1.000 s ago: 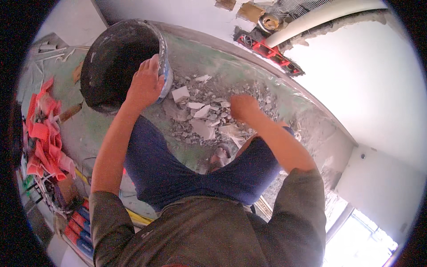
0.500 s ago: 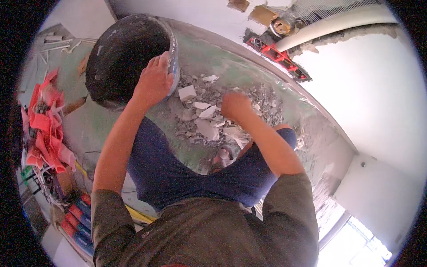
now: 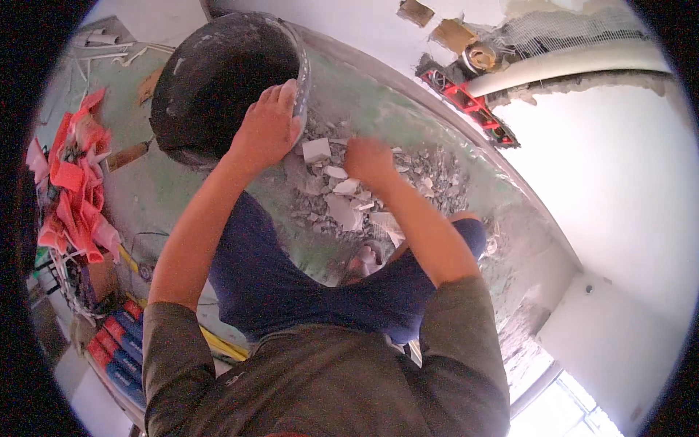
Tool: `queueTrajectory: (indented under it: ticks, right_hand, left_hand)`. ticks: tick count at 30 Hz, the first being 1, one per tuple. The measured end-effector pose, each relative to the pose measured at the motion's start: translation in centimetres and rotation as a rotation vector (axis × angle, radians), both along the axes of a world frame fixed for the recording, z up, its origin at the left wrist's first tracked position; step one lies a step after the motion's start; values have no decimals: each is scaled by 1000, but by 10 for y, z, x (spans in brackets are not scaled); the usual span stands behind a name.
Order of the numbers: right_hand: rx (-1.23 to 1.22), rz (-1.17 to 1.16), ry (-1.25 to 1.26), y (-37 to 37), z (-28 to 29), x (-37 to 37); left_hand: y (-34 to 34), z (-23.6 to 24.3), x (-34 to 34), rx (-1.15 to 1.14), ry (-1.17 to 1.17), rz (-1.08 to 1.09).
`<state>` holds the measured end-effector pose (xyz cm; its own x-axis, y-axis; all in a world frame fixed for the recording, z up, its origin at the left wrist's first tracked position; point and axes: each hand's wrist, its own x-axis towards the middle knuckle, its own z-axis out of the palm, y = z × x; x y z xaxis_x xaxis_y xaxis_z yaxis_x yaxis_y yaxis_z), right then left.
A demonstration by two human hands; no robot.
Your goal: The person is applying a plaster or cement-like material to a gap in a wall using a trowel and then mixing more material in a bucket.
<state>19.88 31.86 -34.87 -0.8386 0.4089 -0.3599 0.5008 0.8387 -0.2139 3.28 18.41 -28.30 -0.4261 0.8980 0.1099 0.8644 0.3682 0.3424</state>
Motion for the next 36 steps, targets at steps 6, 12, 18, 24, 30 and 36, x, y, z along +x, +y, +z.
queueTrajectory:
  ticks: [6, 12, 18, 24, 30, 36]
  right_hand:
    - [159, -38, 32, 57, -74, -33]
    - [43, 169, -201, -16, -8, 26]
    - [122, 61, -189, 111, 28, 131]
    - [191, -225, -346, 173, -45, 224]
    - [52, -135, -420, 110, -50, 217]
    - [-218, -402, -283, 80, -58, 276]
  left_hand:
    - [16, -5, 0, -10, -40, -35]
    - [9, -6, -2, -24, -27, -43]
    - [3, 1, -5, -40, -77, -32]
    - [10, -6, -6, 9, 2, -99]
    - [6, -3, -8, 13, -33, -77]
    - [10, -2, -6, 30, -15, -112]
